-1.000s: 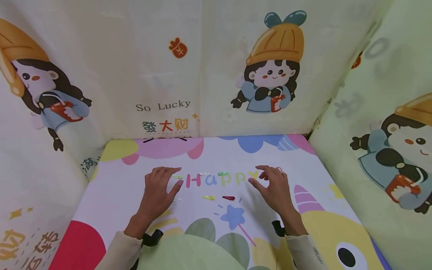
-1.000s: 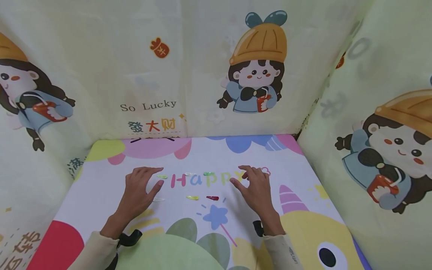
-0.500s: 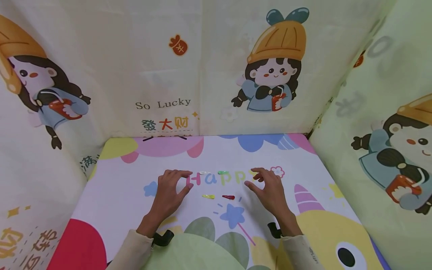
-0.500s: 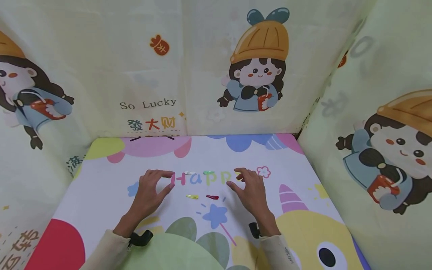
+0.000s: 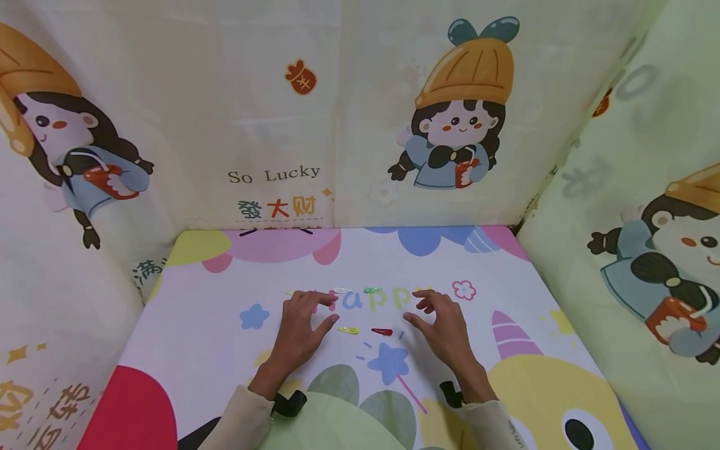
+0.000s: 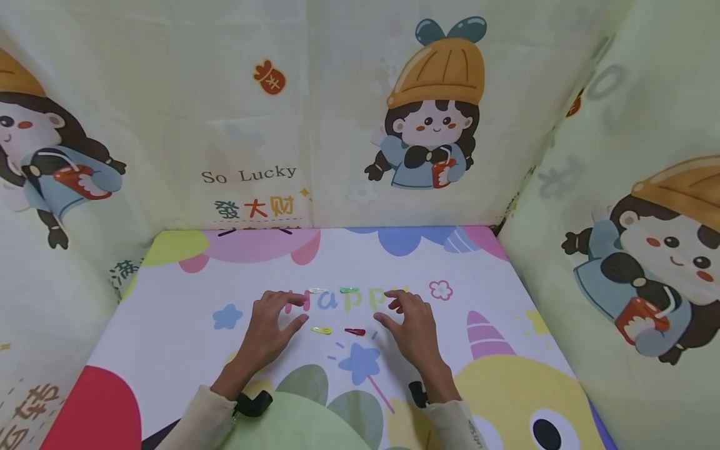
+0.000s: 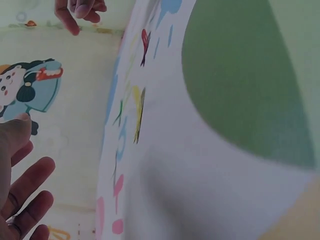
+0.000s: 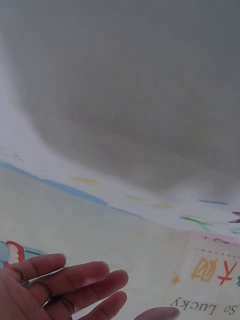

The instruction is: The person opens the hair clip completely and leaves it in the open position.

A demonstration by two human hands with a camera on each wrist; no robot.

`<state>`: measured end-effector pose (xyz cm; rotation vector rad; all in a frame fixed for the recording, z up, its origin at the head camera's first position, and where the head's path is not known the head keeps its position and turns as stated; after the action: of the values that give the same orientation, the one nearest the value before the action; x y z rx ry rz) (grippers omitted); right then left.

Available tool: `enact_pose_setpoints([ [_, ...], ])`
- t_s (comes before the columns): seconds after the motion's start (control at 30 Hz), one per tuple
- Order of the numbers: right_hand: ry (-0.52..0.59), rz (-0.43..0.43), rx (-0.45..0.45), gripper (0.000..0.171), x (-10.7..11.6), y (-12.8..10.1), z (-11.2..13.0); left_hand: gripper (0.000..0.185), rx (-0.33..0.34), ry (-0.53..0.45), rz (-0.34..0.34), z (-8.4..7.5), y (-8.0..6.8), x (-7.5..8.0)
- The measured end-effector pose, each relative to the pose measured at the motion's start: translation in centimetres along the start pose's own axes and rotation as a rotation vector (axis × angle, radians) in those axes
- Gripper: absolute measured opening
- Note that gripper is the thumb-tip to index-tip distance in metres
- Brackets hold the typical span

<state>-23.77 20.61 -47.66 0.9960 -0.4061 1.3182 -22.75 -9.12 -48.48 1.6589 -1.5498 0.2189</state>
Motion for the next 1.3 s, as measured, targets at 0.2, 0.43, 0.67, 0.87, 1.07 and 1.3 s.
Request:
enact_pose_setpoints([
  [0.2, 0.009, -0.004, -0.021, 0.048, -0.3, -0.2, -0.1, 0.036, -0.03, -0.033, 0.009, -0.5, -0.1, -1.3],
  [0.43, 0.061, 0.026, -0.049, 0.041, -1.2, -0.3, -0.3, 0.035, -0.033, -0.028, 0.03, -0.8, -0.5, -2.6],
  [0.67, 0.081, 0.056, -0.09, 0.034, -2.0, -0.5, -0.2, 0.036, -0.02, -0.043, 0.067, -1.0, -0.8, -3.8],
  [0.87, 0.094, 0.1, -0.142, 0.03, -2.8, -0.6, -0.3, 0.033, -0.027, -0.024, 0.075, -1.2, -0.8, -4.6],
  [1.07, 0.077, 0.125, -0.16, 0.027, -3.5, -0.9, -0.4, 0.03, -0.047, -0.017, 0.098, -1.8, -0.6, -5.5],
  [1.3, 0.079, 0.152, -0.164, 0.025, -3.6, -0.9, -0.1, 0.027, -0.057, 0.005, 0.109, -2.2, -0.4, -6.3],
])
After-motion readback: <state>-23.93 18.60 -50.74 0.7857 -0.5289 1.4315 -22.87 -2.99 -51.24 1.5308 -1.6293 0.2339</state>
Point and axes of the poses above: each hand's wrist, its own y-axis towards the middle knuckle, its own x-axis out of the back of the hand, z = x × y, the point moved 8 cm from there along y, towards the middle knuckle, and after that the axes turned 2 degrees about -z, right-handed, at the moved point
